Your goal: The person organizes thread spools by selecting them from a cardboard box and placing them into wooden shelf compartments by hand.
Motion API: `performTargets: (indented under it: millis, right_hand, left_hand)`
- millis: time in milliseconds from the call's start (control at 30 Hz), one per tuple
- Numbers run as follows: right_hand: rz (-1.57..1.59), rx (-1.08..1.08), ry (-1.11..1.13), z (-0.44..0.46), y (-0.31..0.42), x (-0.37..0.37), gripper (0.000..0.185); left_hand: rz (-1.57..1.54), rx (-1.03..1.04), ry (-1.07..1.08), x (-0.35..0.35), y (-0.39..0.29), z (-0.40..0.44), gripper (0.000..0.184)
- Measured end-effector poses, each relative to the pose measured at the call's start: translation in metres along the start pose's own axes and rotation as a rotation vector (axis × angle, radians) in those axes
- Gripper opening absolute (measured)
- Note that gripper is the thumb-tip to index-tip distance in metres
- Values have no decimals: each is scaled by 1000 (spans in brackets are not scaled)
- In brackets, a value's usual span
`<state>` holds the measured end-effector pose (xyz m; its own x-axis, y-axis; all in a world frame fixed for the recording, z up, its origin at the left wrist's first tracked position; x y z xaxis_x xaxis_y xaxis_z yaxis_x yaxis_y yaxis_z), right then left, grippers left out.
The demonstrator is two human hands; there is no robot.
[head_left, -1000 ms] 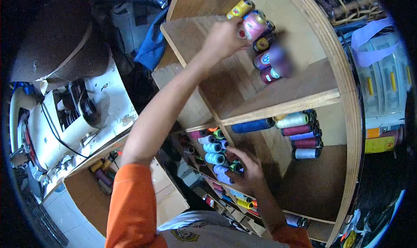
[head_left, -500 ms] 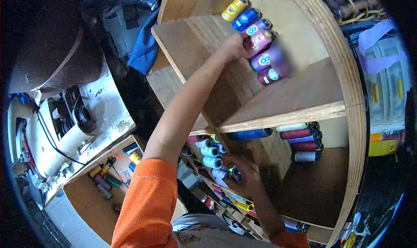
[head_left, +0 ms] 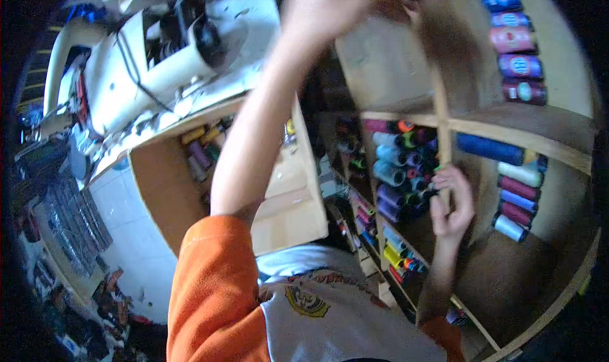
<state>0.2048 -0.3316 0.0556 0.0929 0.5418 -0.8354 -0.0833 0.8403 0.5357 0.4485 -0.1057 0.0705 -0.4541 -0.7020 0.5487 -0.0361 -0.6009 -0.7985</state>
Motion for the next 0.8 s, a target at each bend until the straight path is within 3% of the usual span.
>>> performTargets:
  millis: [33,100,167,200,233,333,367,400,433,467,500,533,600,633,800]
  right_hand:
    - [35,55,-13,-3,-1,-1,51]
    - [85,71,-40,1,-7,-3,52]
    - [64,66,-34,1,-5,-1,51]
    - [44,69,-40,-1,-7,-2,51]
    - [46,56,-35,0,-7,-1,49]
    - [-40,-2,-136,-6,4,-1,38]
    - [-44,-13,-167,-7,16,8,35]
    - [-47,-19,-196,-13,37,22,32]
    - [-2,-71,-63,-15,62,48,32]
    - [42,-121,68,-16,84,74,33]
    - [118,-225,218,-16,100,100,29]
    - [240,-146,216,-33,102,121,27]
    - [217,-205,347,-46,114,143,29]
    - [218,-177,391,-52,109,149,28]
    - [154,6,494,-49,85,162,30]
  left_hand:
    - [370,195,-173,-27,-22,-44,26]
    - [240,100,-473,-98,-21,-118,24]
    - [532,-32,-546,-163,2,-199,29]
    - [298,-205,-692,-172,24,-234,30]
    - [328,-275,-742,-189,51,-265,33]
    - [204,-584,-925,-232,175,-348,19]
    - [475,-675,-874,-242,214,-367,34]
    - [741,-868,-968,-253,252,-384,57]
    - [757,-950,-968,-238,258,-373,80]
    - [845,-869,-986,-246,293,-376,99]
    - [761,-957,-1046,-241,304,-371,102]
    - [674,-1052,-1105,-234,315,-370,107]
    - [707,-1119,-1291,-237,334,-370,108]
    - [787,-1108,-1411,-236,329,-368,98]
    - [1001,-1102,-1274,-235,312,-356,78]
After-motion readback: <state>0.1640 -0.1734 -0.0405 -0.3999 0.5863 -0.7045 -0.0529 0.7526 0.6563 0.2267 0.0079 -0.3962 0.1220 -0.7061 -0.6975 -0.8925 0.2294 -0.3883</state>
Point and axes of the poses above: each hand's wrist, its own z-axis towards the middle knuckle, its own x-axis out of the palm, y = z × x, the point moved 7 cm from there along z, towards the middle knuckle, and after that the axes turned 15 degrees about -z, right-handed, at the moved point
